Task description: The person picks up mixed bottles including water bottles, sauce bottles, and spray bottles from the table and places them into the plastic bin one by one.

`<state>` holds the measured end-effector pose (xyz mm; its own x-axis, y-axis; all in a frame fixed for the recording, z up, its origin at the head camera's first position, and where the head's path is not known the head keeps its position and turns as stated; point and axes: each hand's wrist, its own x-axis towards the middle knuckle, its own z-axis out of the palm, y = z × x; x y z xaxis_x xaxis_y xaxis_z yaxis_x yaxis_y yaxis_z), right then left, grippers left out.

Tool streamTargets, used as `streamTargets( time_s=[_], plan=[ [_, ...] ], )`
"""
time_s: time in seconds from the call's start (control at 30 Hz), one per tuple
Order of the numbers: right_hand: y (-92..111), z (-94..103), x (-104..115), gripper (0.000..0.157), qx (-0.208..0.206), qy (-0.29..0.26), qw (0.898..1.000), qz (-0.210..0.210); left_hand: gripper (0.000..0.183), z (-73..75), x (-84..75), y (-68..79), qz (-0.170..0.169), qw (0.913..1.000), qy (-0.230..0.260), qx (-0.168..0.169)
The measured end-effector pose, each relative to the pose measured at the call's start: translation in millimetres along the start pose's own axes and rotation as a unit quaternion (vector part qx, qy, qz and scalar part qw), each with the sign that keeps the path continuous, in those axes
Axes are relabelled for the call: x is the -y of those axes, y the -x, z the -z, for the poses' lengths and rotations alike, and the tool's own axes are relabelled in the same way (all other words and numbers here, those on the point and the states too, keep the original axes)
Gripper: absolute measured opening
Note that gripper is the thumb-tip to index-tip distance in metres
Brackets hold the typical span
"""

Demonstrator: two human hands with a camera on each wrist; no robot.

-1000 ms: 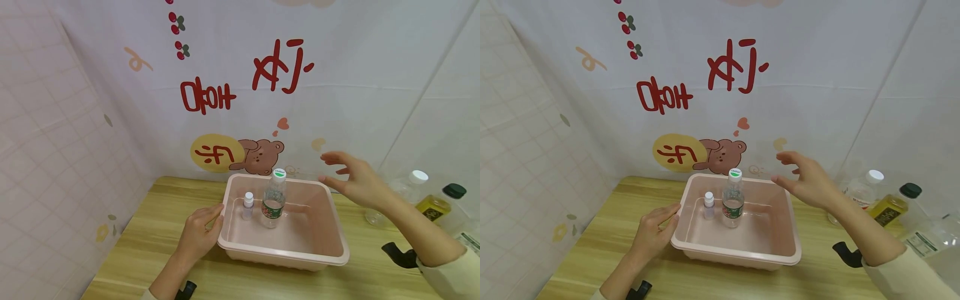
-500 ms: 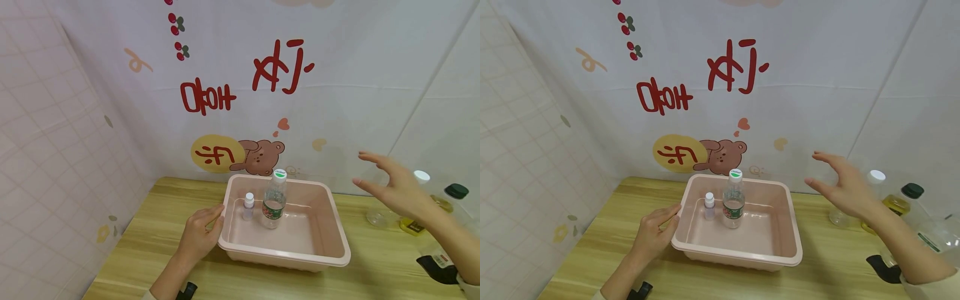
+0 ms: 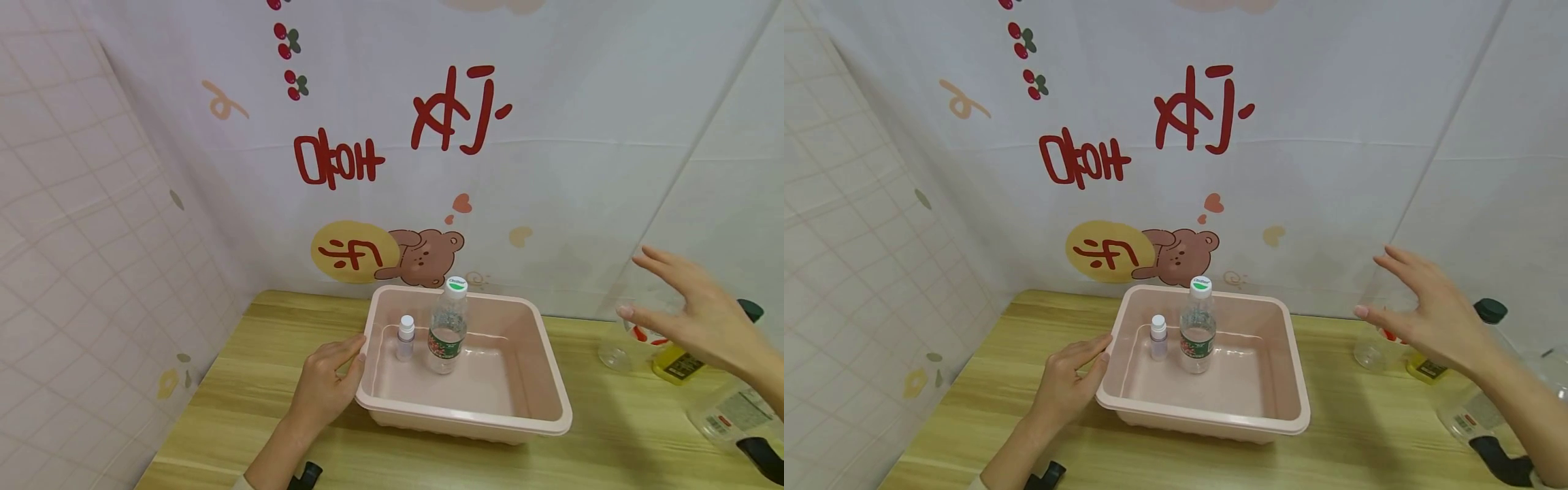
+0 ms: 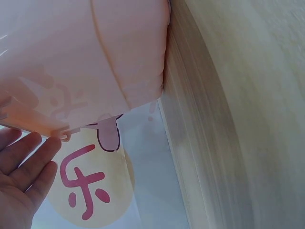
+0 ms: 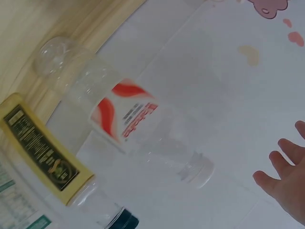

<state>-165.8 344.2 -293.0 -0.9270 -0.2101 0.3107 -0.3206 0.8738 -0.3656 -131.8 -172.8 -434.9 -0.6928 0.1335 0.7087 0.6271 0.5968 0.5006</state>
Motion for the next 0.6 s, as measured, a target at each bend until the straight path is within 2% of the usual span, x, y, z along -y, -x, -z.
streamTargets(
  time_s=[0.17, 0.37, 0.6],
  plan=[
    [2, 1.6, -17, 0.1, -0.007, 0.015, 1.0, -0.015, 0.031, -0.5, -0.2, 0.6, 0.002, 1.0, 0.003, 0.002],
    [2, 4.2, -39, 0.101, -0.004, 0.028, 0.999, -0.037, 0.031, -0.8, -0.4, 0.5, 0.003, 1.0, 0.001, 0.003],
    [3, 7.3, -52, 0.109, 0.007, 0.026, 0.995, -0.098, 0.031, -0.9, 0.4, 1.0, 0.003, 1.0, 0.002, 0.0]
  ],
)
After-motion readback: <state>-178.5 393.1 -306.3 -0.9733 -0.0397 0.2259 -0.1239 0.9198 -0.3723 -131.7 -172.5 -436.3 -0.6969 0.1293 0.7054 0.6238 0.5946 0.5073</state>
